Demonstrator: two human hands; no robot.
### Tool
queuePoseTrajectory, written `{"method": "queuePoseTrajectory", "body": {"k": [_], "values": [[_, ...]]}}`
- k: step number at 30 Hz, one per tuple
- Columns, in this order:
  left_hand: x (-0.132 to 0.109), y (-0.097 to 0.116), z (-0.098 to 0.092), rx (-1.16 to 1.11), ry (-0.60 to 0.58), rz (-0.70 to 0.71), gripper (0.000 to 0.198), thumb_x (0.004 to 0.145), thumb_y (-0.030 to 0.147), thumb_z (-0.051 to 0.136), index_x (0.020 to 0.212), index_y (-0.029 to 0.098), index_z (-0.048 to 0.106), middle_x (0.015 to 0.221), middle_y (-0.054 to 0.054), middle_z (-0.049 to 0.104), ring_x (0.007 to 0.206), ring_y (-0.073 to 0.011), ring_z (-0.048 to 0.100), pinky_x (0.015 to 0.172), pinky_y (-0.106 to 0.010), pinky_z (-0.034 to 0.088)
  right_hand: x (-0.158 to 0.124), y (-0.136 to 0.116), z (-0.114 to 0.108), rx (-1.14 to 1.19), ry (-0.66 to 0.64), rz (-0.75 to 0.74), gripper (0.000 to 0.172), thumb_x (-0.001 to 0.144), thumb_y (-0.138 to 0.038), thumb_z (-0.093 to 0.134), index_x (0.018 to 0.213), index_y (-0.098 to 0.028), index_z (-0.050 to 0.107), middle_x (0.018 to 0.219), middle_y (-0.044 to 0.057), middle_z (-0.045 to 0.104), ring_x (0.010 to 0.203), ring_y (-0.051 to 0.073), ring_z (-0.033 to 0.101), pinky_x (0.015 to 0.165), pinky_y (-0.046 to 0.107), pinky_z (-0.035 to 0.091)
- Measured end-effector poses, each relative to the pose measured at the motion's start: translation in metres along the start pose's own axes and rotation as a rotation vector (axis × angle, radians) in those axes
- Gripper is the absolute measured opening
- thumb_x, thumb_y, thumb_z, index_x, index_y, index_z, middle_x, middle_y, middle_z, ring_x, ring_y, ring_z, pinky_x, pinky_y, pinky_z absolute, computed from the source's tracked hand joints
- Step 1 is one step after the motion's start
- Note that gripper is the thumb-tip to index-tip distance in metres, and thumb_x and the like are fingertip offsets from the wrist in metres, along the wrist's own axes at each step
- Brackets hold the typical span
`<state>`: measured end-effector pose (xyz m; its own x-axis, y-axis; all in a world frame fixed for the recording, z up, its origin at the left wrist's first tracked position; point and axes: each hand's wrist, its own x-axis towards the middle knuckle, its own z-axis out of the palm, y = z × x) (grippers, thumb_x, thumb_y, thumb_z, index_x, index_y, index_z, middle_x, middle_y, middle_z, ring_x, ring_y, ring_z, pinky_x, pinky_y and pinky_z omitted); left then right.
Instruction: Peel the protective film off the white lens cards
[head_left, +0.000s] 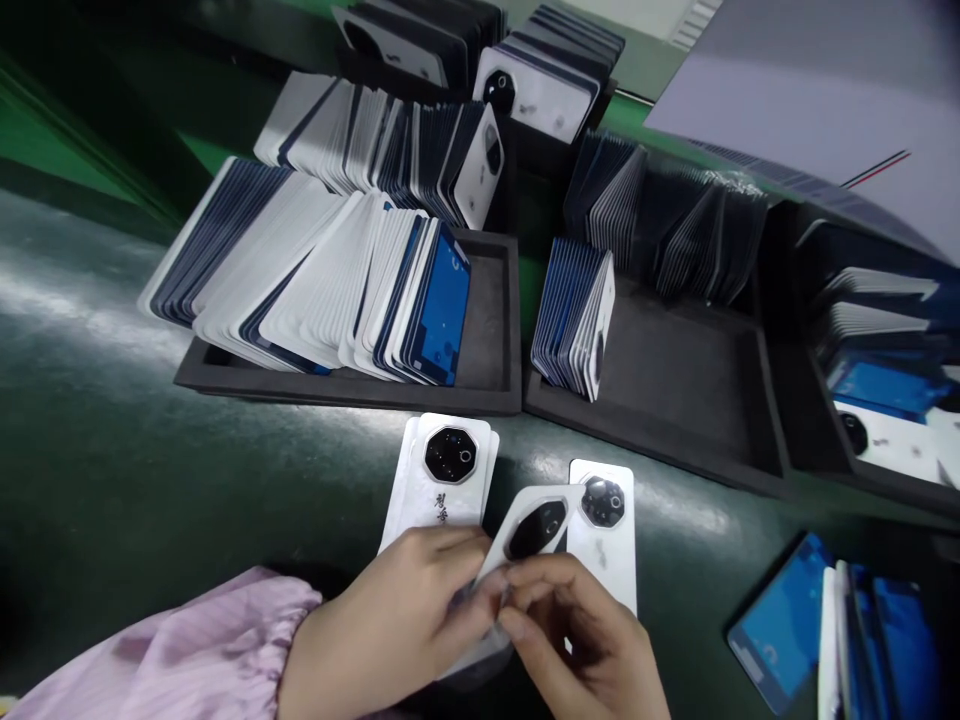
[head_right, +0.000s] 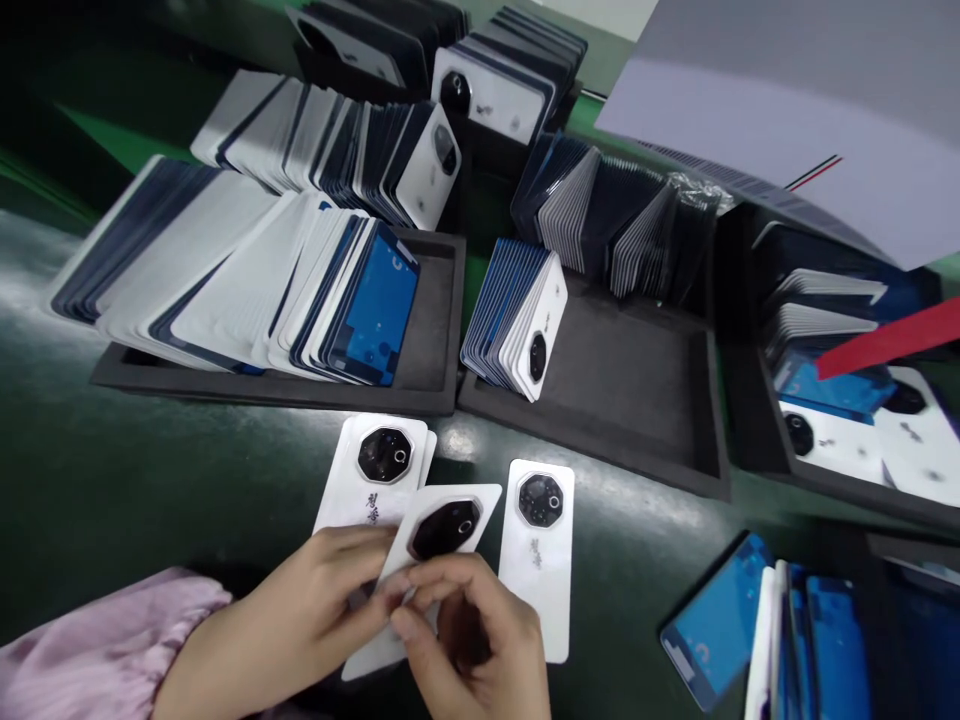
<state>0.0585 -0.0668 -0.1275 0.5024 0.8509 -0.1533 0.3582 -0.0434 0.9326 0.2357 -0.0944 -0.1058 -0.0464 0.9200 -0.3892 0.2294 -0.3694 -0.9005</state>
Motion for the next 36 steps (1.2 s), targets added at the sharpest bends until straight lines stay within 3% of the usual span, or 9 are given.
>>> {"method": "queuePoseTrajectory", "body": {"k": [3, 5, 9, 11, 15, 24, 31, 36], "values": [[0.002, 0.003, -0.002, -0.056, 0.006, -0.076, 0.021, 0.097, 0.011, 0.051, 0.081, 0.018, 0.062, 0.08, -0.002, 0.067, 0.073, -0.0179, 0.064, 0.068, -0.027, 0.046, 0.001, -0.002, -0.003, 0.004, 0.006, 0.05, 0.007, 0.083, -0.029, 0.077, 0.078, -0.027, 0.073, 0.061, -0.005, 0.059, 0.051, 0.01, 0.04, 0.049, 0.023, 0.032], [0.003, 0.006, -0.004, -0.113, 0.01, -0.129, 0.025, 0.101, 0.016, 0.05, 0.079, 0.02, 0.06, 0.076, 0.002, 0.062, 0.069, -0.0155, 0.06, 0.066, -0.025, 0.044, 0.001, -0.005, -0.007, 0.048, 0.057, 0.053, 0.012, 0.083, -0.031, 0.078, 0.074, -0.025, 0.072, 0.06, -0.004, 0.056, 0.053, 0.011, 0.042, 0.05, 0.023, 0.033], [0.003, 0.009, -0.006, -0.243, -0.048, -0.179, 0.027, 0.107, 0.026, 0.048, 0.083, 0.021, 0.062, 0.078, 0.004, 0.061, 0.072, -0.0143, 0.058, 0.067, -0.023, 0.045, 0.004, -0.007, -0.018, 0.13, 0.268, 0.011, 0.015, 0.086, -0.035, 0.078, 0.076, -0.026, 0.072, 0.066, -0.002, 0.064, 0.058, 0.013, 0.052, 0.055, 0.021, 0.042], [0.002, 0.008, -0.006, -0.29, -0.086, -0.187, 0.028, 0.107, 0.029, 0.047, 0.083, 0.022, 0.06, 0.077, 0.005, 0.059, 0.071, -0.0134, 0.056, 0.066, -0.022, 0.044, 0.008, -0.005, -0.023, 0.1, 0.302, -0.014, 0.016, 0.088, -0.036, 0.077, 0.076, -0.025, 0.073, 0.066, -0.001, 0.067, 0.057, 0.012, 0.054, 0.054, 0.019, 0.044], [0.0, 0.006, -0.005, -0.331, -0.124, -0.202, 0.027, 0.108, 0.029, 0.046, 0.085, 0.022, 0.059, 0.079, 0.005, 0.056, 0.073, -0.0137, 0.054, 0.068, -0.022, 0.043, 0.011, 0.001, -0.029, 0.015, 0.249, -0.053, 0.014, 0.09, -0.035, 0.076, 0.079, -0.026, 0.072, 0.069, -0.002, 0.07, 0.057, 0.011, 0.055, 0.054, 0.018, 0.044], [0.003, 0.009, -0.008, -0.321, -0.176, -0.209, 0.025, 0.107, 0.025, 0.046, 0.088, 0.022, 0.061, 0.077, 0.006, 0.054, 0.069, -0.0131, 0.047, 0.064, -0.023, 0.038, 0.01, 0.004, -0.03, -0.037, 0.27, -0.058, 0.012, 0.09, -0.032, 0.075, 0.081, -0.026, 0.073, 0.073, -0.001, 0.073, 0.063, 0.013, 0.062, 0.054, 0.021, 0.046], [0.005, 0.011, -0.01, -0.288, -0.232, -0.247, 0.027, 0.105, 0.024, 0.046, 0.079, 0.023, 0.046, 0.074, 0.007, 0.044, 0.067, -0.0131, 0.042, 0.061, -0.024, 0.034, 0.011, 0.009, -0.029, -0.059, 0.292, -0.056, 0.011, 0.09, -0.033, 0.076, 0.082, -0.026, 0.074, 0.078, 0.0, 0.076, 0.066, 0.015, 0.064, 0.053, 0.023, 0.044], [0.004, 0.011, -0.01, -0.286, -0.233, -0.248, 0.027, 0.106, 0.026, 0.044, 0.079, 0.023, 0.046, 0.073, 0.007, 0.043, 0.066, -0.0133, 0.041, 0.06, -0.024, 0.033, 0.013, 0.009, -0.03, -0.047, 0.262, -0.026, 0.013, 0.09, -0.036, 0.076, 0.082, -0.026, 0.073, 0.078, 0.0, 0.074, 0.068, 0.015, 0.063, 0.056, 0.023, 0.046]]}}
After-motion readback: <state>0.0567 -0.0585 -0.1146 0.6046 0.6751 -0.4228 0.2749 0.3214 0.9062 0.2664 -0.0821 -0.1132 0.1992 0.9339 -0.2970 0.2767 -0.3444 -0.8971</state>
